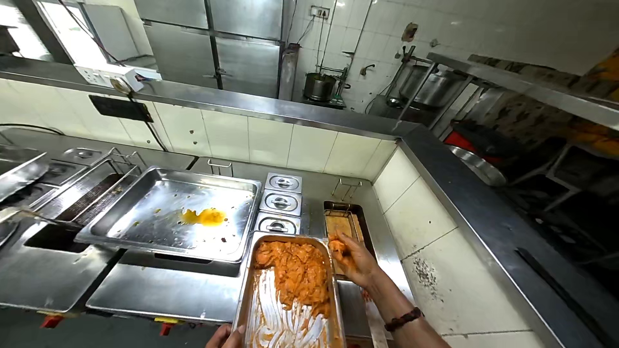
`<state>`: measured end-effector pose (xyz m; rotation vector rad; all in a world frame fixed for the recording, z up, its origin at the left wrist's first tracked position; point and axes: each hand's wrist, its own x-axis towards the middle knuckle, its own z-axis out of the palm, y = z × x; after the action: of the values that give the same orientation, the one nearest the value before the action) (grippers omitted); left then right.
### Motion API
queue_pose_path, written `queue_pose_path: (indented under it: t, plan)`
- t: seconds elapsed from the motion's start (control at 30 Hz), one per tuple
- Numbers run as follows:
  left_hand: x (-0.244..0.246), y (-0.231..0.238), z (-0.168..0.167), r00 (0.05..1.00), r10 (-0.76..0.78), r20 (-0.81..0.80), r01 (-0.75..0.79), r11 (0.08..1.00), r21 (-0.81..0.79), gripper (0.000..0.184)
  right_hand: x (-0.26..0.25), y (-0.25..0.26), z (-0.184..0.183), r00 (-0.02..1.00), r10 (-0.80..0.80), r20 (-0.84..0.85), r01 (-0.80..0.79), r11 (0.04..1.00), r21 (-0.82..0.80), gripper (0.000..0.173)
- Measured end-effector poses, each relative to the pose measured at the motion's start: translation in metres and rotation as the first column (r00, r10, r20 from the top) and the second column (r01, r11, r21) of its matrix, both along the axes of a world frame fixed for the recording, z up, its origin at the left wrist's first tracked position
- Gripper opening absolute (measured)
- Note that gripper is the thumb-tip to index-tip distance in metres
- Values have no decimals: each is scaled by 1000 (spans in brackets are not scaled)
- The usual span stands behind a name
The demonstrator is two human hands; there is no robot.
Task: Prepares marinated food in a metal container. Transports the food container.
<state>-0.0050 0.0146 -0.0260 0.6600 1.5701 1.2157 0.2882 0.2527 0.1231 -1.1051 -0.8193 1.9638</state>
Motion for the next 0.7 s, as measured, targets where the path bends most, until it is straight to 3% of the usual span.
queue_pose_path:
  t: [0.13, 0.3, 0.37, 0.5, 0.6, 0.7]
  plan:
    - [-1, 0, -2, 1000, -7, 19, 7, 1000, 6, 25, -4, -5, -16, 948, 24, -317, -70, 989, -132, 49]
    - [0, -2, 0, 998, 11, 64, -12, 1000, 20, 21, -27, -26, -13, 869, -109, -483, -44, 955, -294, 55]
    - [0, -3, -2, 997, 11, 79, -13, 999, 31, 20, -32, -29, -16, 846, -88, -526, -84, 952, -295, 56]
    - [0, -3, -4, 996, 9, 87, -13, 999, 45, 21, -39, -32, -20, 927, -127, -353, 6, 946, -323, 50]
    - [1, -3, -3, 996, 17, 92, -21, 999, 45, 21, -38, -28, -21, 991, -133, -11, 125, 954, -272, 47]
    - [0, -3, -5, 995, 18, 95, -23, 998, 56, 21, -19, -13, -13, 952, 80, 295, -48, 992, -115, 49]
